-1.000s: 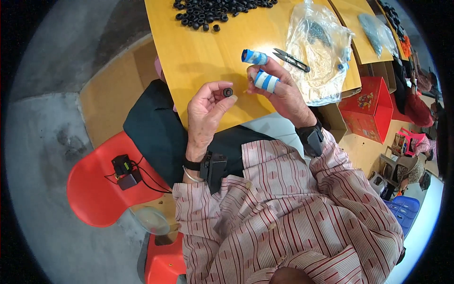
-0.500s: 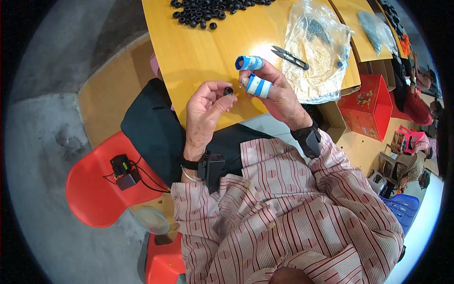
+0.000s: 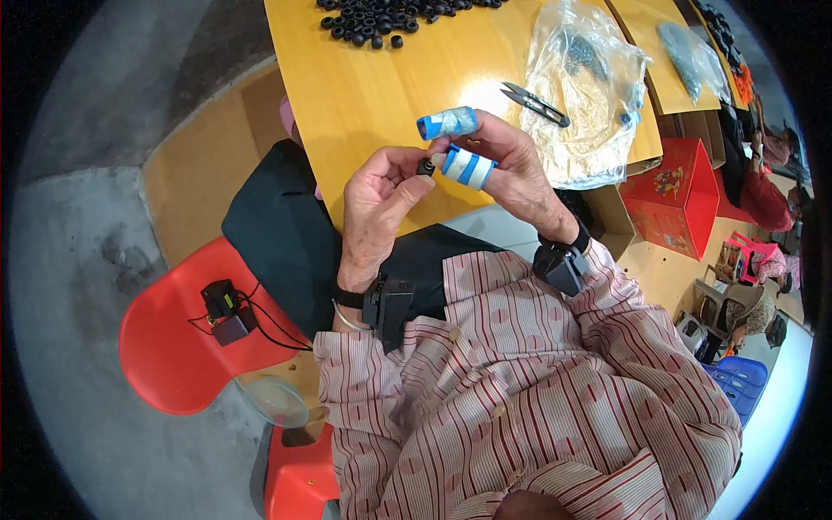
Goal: The person assembles small components by repeatedly picking up black plastic pieces from the table and fitting them into a taped cylindrical sleeve by hand.
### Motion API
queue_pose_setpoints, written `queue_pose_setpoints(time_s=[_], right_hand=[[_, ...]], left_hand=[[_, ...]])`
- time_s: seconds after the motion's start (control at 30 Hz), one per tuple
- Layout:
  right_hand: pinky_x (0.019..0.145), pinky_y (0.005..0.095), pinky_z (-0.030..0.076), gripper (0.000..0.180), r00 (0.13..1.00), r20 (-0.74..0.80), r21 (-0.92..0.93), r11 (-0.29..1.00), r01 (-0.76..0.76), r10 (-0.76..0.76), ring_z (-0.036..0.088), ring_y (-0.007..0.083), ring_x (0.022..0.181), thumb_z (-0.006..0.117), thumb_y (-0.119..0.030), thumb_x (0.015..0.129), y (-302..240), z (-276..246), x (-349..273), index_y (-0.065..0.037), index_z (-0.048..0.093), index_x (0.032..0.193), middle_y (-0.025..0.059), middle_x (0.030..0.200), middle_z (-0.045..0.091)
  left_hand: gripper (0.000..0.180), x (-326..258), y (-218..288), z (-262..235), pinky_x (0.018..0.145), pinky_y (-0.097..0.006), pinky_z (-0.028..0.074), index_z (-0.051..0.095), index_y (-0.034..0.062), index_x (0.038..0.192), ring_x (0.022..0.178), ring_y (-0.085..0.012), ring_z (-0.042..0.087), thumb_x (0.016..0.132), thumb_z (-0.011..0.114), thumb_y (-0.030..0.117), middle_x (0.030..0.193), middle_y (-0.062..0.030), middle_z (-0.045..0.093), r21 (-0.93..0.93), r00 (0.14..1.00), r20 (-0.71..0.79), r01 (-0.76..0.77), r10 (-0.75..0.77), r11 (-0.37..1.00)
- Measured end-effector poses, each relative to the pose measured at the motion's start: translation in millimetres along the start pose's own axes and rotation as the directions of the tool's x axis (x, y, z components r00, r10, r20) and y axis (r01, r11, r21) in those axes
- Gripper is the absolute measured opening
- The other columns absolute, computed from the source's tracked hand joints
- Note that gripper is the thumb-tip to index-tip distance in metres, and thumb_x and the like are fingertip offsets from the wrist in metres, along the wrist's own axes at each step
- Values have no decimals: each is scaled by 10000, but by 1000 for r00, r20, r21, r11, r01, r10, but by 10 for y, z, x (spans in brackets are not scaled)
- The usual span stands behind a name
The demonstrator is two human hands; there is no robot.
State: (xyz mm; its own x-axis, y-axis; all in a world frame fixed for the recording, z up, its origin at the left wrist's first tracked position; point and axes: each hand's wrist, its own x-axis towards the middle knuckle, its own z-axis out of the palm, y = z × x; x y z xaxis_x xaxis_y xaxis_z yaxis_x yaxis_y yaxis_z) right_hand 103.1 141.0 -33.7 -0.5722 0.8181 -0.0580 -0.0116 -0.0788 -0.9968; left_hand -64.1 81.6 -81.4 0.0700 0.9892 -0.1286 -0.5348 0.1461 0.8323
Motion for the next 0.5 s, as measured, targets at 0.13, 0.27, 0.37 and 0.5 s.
queue_pose_setpoints(time_s=[0.13,0.27,0.37,0.5], right_hand=[[882,269,456,340,993,88,-297,950,99,-76,569,112,959,646,-92,852,-30,-24,14,-33,569,1178,24,999,603],[903,270,445,317,991,120,-420,902,102,-57,565,107,990,626,-81,863,-118,-24,8,-25,578,1171,32,1008,612],[761,255,468,300,990,8,-306,942,138,-143,568,104,818,600,-48,856,-25,-43,0,-64,605,1156,25,936,630],[788,259,476,272,990,-109,-253,966,59,-89,602,112,918,564,-81,897,-1,-142,54,-36,589,1164,57,975,643]], left_hand=[[257,5,10,58,714,-198,413,565,-28,1072,794,-73,504,834,634,38,1009,-46,608,19,999,-31,-28,29,999],[219,2,35,41,787,-194,438,572,-25,1050,850,-70,532,833,598,-41,951,-30,606,-7,999,-37,-3,3,1000],[221,4,57,50,788,-192,433,576,-21,1057,849,-68,529,837,591,-40,957,-30,600,-20,1000,-26,10,-11,1000],[228,1,42,36,790,-191,425,574,-17,1061,851,-67,524,835,596,-37,943,-16,577,12,1000,-24,3,-3,1000]])
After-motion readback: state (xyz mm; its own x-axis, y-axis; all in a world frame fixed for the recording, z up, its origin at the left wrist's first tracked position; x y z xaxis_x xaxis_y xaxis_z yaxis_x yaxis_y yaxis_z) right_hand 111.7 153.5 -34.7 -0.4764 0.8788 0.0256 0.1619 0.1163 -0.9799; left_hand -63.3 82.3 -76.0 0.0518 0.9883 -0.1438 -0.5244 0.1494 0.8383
